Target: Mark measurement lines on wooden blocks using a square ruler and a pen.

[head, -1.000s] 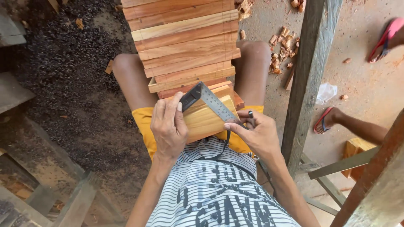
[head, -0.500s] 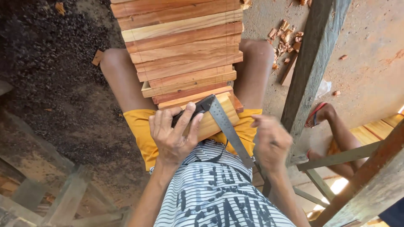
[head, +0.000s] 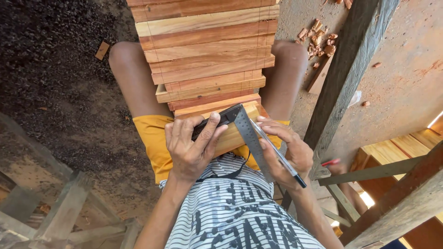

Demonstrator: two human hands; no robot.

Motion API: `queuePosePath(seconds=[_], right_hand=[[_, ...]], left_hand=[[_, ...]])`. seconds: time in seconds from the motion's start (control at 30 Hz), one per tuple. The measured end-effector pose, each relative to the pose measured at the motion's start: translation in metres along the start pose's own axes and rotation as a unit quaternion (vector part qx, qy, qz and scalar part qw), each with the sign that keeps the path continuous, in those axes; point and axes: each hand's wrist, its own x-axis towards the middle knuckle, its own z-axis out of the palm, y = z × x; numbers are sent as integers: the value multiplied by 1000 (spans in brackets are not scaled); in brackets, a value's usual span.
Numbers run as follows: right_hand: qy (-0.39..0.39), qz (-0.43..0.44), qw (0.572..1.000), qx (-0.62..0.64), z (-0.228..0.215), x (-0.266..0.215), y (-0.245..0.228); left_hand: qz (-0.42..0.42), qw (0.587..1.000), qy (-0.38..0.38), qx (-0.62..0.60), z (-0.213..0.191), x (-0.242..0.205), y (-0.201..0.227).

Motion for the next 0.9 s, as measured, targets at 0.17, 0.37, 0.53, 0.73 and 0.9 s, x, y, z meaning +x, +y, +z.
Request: queuePosePath(seconds=[0.17,0.37,0.53,0.73,0.9], right_hand=[[24,24,999,-5,2,-2,5],[24,12,999,-46,1,9,-6],[18,7,998,-58,1,13,-8],[2,7,997,-72,-2,17,-12],[-23,21,994,-104,-14,9,-22]], left_hand=[[-2,1000,-2,-6,0,-1,0],[1,1000,-2,-6,3,-5,-1],[12,1000,2,4,3,-4,-2],[12,1000,1,5,1,-2,0],[13,1000,12,0,2,-1,2]])
